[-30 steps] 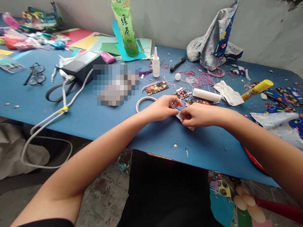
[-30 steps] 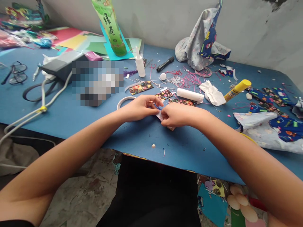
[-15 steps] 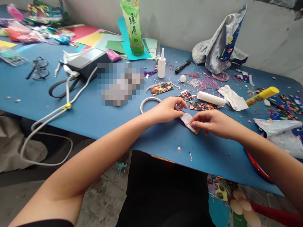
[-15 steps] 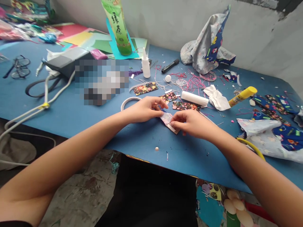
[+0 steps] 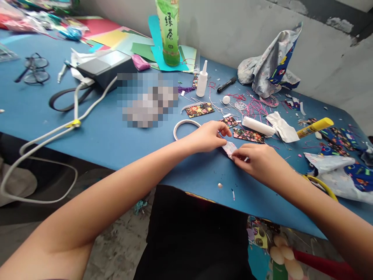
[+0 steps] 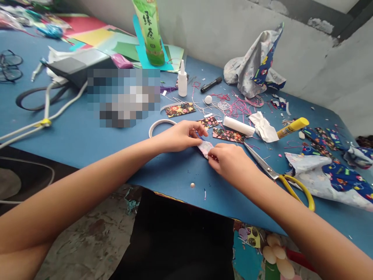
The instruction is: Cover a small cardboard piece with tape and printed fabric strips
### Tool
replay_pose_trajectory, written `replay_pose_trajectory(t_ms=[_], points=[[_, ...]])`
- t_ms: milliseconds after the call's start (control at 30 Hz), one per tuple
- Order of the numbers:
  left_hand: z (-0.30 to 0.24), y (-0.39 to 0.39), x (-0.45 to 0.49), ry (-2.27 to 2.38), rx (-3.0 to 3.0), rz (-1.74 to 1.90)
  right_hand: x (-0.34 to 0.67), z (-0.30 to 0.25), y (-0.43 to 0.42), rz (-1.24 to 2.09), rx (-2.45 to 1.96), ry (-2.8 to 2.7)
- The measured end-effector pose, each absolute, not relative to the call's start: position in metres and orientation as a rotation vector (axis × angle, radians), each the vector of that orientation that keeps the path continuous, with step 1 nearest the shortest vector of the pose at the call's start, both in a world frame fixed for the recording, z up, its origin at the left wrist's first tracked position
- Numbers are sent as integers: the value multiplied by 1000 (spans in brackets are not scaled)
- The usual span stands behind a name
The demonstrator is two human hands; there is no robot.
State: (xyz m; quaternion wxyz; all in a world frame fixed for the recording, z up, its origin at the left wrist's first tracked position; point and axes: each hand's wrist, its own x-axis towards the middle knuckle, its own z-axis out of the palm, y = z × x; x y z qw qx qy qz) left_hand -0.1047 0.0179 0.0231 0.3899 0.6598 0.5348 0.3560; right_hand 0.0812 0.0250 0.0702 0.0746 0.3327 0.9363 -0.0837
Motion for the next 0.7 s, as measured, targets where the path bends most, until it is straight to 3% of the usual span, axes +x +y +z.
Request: replay_pose_trajectory(t_ms=[333,700], points=[[25,17,-104,1399,1727,902,61,78,4,282,983,2559],[23,19,-104,1393,1739,919,42,81,-4,372,911,2460]])
